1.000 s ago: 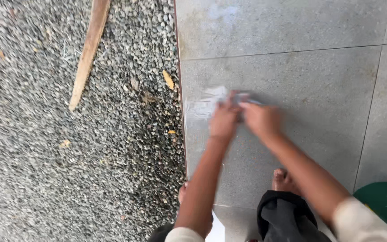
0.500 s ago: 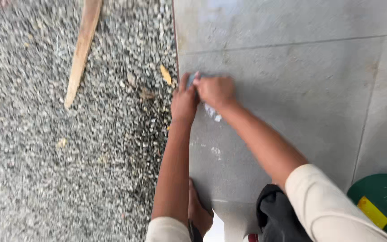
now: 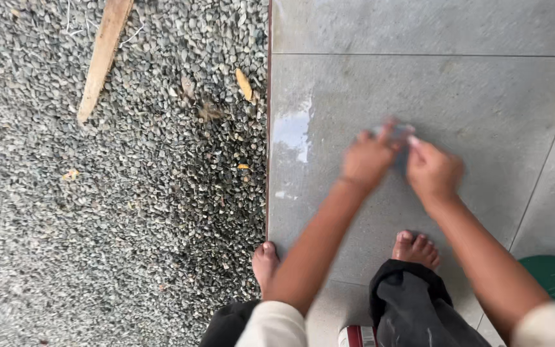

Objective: The person sands the surface of floor tiles using a sanding block by hand, applying pressure in a repetitive motion while crouching on the floor near a bucket.

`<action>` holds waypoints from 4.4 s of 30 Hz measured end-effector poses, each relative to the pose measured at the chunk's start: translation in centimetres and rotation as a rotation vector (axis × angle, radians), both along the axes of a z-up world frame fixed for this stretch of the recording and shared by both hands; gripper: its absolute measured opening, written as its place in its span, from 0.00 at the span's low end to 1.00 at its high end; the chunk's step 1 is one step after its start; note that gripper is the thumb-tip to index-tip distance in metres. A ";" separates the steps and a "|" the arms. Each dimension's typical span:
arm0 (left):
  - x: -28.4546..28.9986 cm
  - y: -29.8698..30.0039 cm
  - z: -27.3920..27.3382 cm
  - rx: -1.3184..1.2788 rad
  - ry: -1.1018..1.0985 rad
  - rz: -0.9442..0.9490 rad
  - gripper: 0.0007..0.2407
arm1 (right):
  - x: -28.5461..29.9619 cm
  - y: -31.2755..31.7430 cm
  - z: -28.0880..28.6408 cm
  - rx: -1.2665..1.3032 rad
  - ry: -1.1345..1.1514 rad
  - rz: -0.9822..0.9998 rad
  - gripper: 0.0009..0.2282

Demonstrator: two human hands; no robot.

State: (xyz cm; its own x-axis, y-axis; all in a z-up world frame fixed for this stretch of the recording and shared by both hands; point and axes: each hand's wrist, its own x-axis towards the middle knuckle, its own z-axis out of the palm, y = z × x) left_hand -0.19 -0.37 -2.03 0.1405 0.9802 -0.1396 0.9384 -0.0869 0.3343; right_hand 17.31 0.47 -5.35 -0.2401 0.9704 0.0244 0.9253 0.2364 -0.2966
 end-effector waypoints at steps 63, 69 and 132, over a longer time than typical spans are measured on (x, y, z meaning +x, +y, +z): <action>-8.3 -6.7 1.1 -0.209 -0.055 0.071 0.22 | -10.0 -2.2 4.9 -0.100 0.104 0.231 0.13; -16.4 -3.4 1.8 -0.132 0.168 0.196 0.33 | -19.8 1.7 4.3 -0.033 0.117 0.311 0.17; -18.1 3.4 1.7 -0.327 0.212 0.316 0.43 | -22.1 9.0 4.0 -0.185 0.158 0.390 0.20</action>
State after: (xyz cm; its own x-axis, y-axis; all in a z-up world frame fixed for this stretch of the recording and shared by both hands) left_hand -18.24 3.07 -0.32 -0.2208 0.8704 -0.4401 0.9522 0.2900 0.0958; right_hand -4.82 9.43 -1.32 -0.5955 0.7998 -0.0754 0.7177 0.4874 -0.4973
